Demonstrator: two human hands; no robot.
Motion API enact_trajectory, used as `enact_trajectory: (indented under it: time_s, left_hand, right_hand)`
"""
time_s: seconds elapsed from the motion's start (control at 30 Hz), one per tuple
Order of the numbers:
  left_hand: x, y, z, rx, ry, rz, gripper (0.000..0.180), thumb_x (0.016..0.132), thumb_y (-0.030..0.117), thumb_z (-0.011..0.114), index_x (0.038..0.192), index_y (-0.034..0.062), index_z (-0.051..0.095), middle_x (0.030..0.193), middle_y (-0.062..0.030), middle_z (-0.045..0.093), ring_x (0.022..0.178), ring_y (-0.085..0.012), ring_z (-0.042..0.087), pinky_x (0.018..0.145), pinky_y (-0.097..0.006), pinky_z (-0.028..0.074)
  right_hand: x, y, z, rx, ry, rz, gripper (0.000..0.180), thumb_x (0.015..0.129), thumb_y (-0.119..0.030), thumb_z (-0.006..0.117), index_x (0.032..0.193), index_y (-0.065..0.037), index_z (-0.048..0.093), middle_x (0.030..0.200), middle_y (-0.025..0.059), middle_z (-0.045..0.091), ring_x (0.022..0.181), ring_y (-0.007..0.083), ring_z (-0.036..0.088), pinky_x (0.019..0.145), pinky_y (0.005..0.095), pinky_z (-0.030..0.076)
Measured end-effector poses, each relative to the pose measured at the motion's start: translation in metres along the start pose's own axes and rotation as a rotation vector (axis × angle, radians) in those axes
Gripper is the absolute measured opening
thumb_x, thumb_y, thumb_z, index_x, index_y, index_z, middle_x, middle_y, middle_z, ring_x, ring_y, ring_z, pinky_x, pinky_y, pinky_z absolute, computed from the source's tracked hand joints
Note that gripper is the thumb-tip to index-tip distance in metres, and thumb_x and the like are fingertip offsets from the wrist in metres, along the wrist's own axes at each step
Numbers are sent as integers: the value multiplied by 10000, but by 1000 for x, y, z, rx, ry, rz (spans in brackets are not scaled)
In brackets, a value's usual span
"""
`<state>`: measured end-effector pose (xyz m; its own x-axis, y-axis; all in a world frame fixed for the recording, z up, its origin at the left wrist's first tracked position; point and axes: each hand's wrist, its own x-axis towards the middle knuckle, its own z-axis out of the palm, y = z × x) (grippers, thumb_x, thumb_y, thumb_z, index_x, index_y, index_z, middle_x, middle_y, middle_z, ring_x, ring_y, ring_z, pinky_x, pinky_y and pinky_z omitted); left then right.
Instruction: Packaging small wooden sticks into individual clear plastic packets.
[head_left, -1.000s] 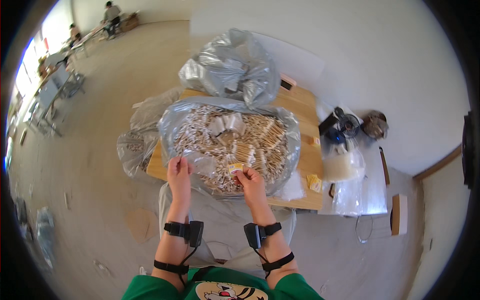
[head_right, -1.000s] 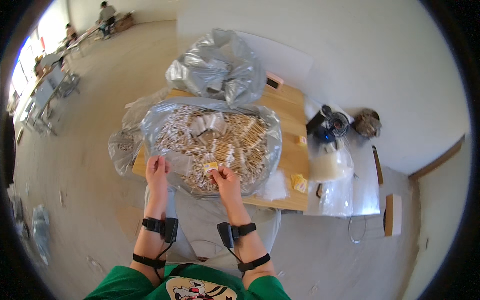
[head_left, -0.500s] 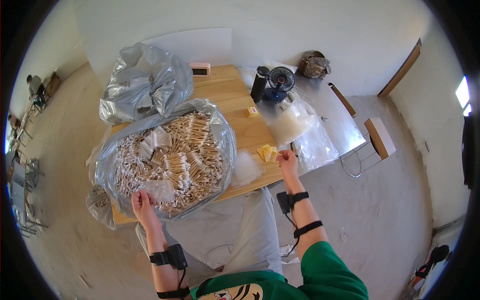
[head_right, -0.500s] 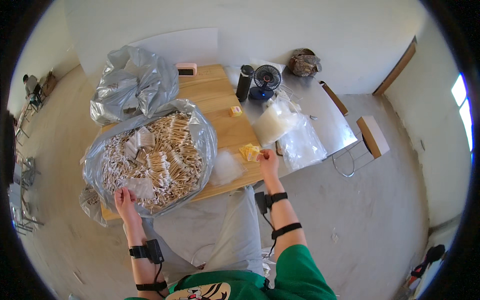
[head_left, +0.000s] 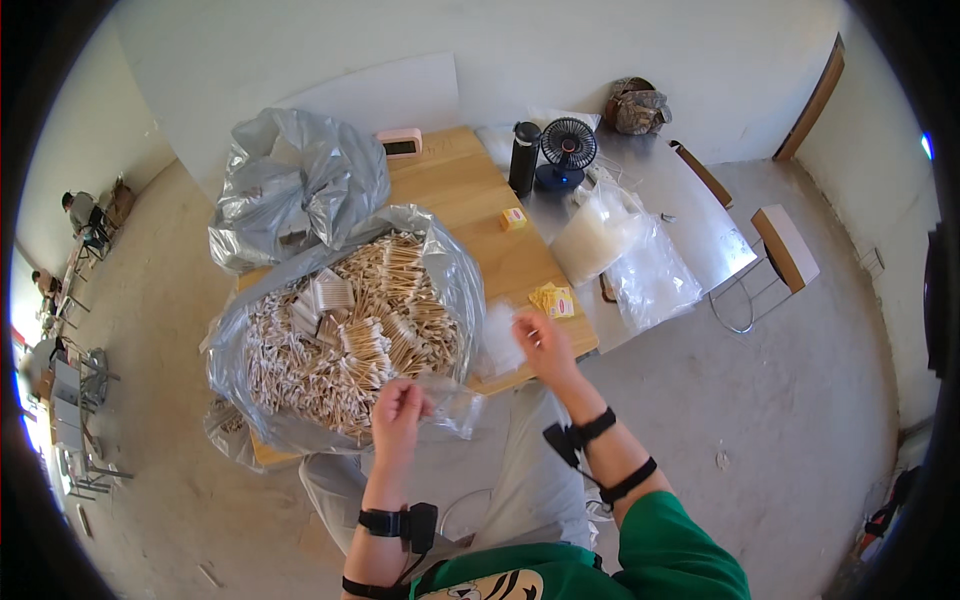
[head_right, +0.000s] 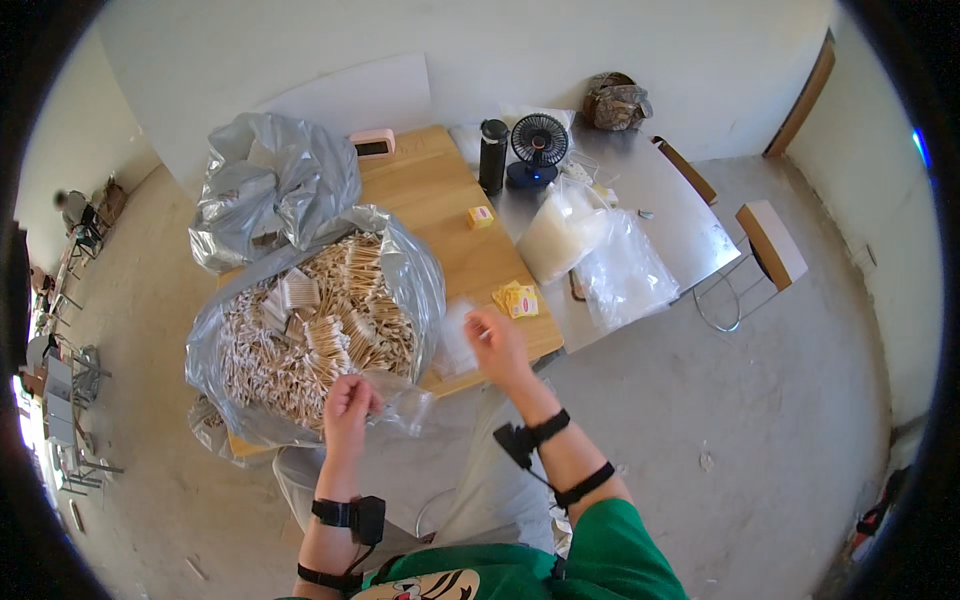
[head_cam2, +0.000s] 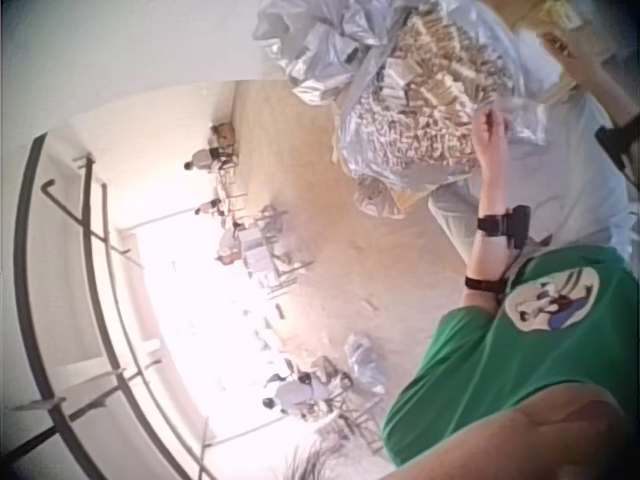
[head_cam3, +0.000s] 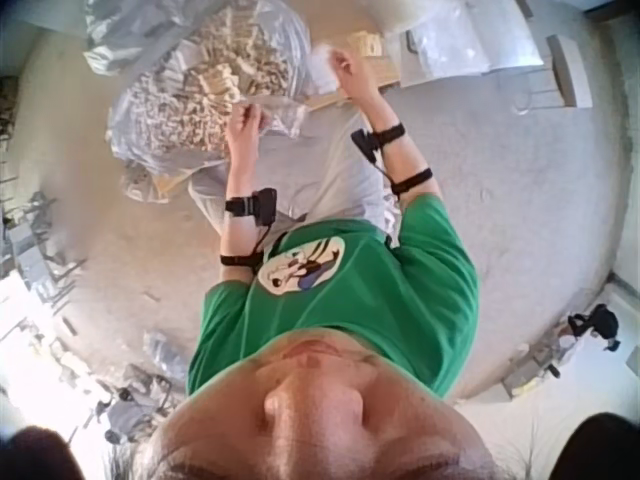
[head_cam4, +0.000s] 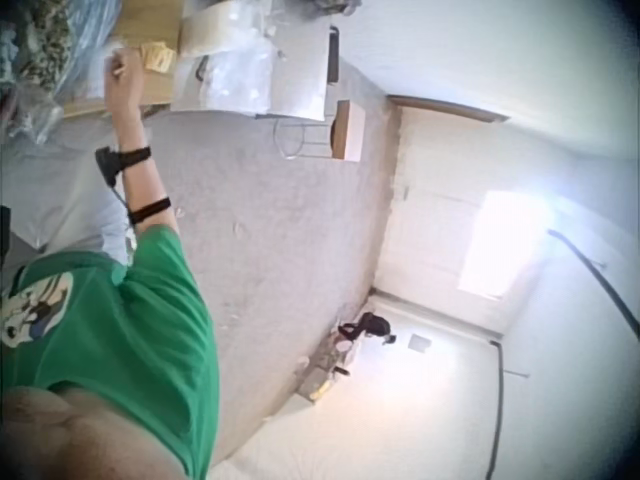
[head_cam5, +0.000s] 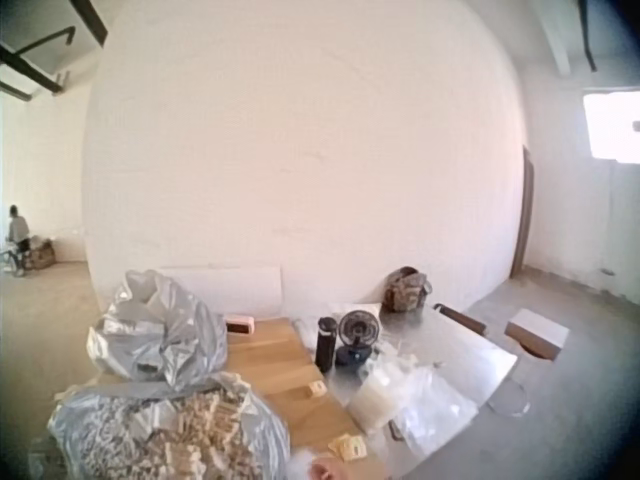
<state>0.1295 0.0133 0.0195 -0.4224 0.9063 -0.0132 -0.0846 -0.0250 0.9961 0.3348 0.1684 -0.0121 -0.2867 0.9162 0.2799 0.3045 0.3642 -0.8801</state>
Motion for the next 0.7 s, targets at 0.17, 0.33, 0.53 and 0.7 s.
enact_trajectory:
  time_s: [0.17,0.33,0.53,0.7]
  left_hand:
    - [1,-7,25,122,-137,-53,84,924,99,501,956,29,533,714,-16,569,629,-71,529,613,-216,459]
    - [1,-18,9,123,4,26,125,922,105,508,976,5,559,743,-43,612,676,-82,574,629,-220,472]
    - [-13,-40,14,384,-393,-33,136,891,94,536,964,2,606,800,-81,632,731,-128,602,658,-260,482]
    - [-22,-47,22,350,-415,-48,142,883,89,534,967,-2,604,805,-94,638,742,-151,618,676,-274,487]
  right_hand:
    - [-55,-45,12,539,-472,263,294,841,-35,575,1121,-57,490,771,14,568,651,99,557,544,243,445]
    - [-48,3,-2,554,6,420,218,843,1,554,1046,-49,494,749,27,551,591,101,544,498,224,439]
    - [-31,40,22,368,334,409,85,859,16,516,938,-16,515,755,64,554,589,129,591,480,250,498]
    - [-22,48,53,166,217,337,109,835,-15,545,936,-13,503,755,154,576,630,259,623,536,357,498]
